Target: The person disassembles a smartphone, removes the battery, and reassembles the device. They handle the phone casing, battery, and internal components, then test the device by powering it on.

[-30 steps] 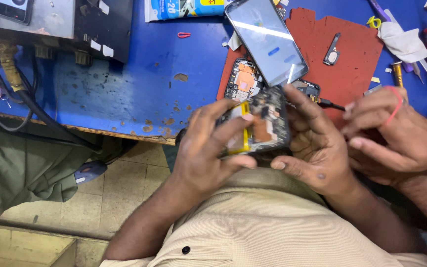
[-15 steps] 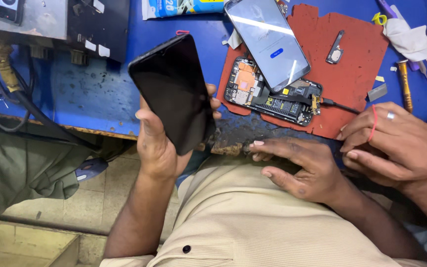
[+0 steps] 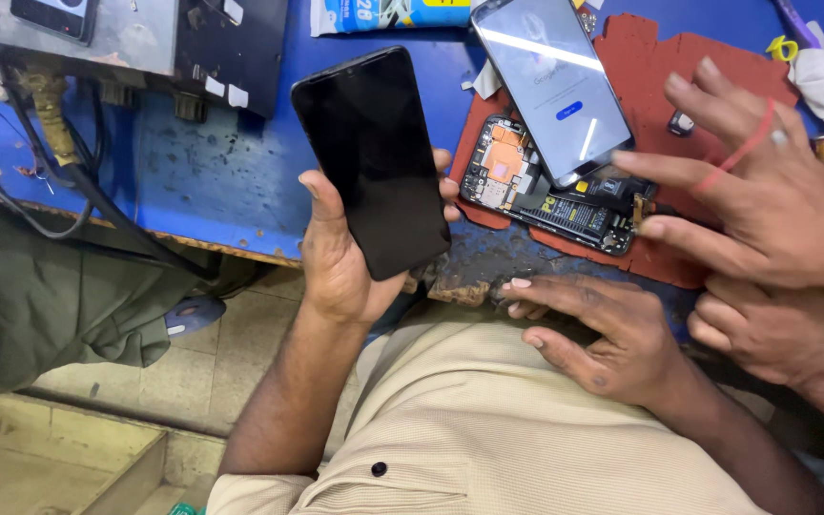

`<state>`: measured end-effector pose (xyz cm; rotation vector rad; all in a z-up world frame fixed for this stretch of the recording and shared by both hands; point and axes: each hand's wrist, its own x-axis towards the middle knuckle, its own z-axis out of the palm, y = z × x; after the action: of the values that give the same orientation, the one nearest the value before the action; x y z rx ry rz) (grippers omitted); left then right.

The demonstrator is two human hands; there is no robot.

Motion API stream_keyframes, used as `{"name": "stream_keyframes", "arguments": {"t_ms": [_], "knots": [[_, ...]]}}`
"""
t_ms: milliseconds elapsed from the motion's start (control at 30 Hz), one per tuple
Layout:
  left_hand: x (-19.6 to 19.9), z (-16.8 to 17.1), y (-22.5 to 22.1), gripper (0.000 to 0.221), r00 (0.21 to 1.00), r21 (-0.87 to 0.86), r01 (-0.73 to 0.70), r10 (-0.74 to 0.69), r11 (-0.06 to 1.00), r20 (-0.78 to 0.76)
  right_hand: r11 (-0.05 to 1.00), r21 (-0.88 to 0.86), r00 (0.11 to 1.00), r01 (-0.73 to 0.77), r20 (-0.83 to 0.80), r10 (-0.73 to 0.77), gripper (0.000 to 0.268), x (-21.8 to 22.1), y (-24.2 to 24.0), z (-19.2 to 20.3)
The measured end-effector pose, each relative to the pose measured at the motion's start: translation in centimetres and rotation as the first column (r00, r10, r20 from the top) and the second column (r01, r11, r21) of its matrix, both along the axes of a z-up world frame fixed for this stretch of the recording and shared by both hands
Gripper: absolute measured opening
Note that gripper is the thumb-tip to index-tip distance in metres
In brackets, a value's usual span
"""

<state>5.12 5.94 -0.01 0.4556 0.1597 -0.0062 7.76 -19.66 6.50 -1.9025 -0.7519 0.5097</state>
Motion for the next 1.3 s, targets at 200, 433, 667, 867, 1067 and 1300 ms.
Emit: {"name": "stream_keyframes", "arguments": {"t_ms": [200, 433, 667, 867, 1067, 1300], "knots": [[0.4, 0.0, 0.2, 0.086, 1.000, -0.059, 0.001, -0.002, 0.998, -0.014, 1.000, -0.006, 1.000, -0.011, -0.003, 0.011, 0.041, 0.1, 0.1, 0.3], [0.4, 0.3, 0.1, 0.087, 0.999, 0.007, -0.022, 0.022, 1.000, -0.023, 0.999, 0.003, 0.999, -0.033, 0.020, 0.033, 0.042, 0.4, 0.0, 0.1], [0.4, 0.3, 0.2, 0.088, 1.000, -0.004, -0.019, 0.019, 1.000, -0.026, 0.999, -0.010, 0.998, -0.047, 0.036, 0.047, 0.042, 0.5, 0.0, -0.1], [0.4, 0.3, 0.2, 0.089, 0.999, -0.038, -0.007, 0.005, 0.999, -0.052, 0.999, 0.011, 0.999, -0.045, 0.014, 0.045, 0.042, 0.6, -0.2, -0.2], [0.4, 0.2, 0.3, 0.090, 0.999, -0.048, -0.001, -0.001, 0.999, -0.054, 0.999, 0.003, 0.999, -0.037, -0.001, 0.037, 0.042, 0.4, -0.3, -0.4], [0.4, 0.4, 0.3, 0.091, 0.998, -0.009, -0.006, 0.006, 1.000, -0.069, 0.920, -0.213, 0.901, -0.329, 0.222, 0.374, 0.026, 7.0, -7.8, 2.5]]}}
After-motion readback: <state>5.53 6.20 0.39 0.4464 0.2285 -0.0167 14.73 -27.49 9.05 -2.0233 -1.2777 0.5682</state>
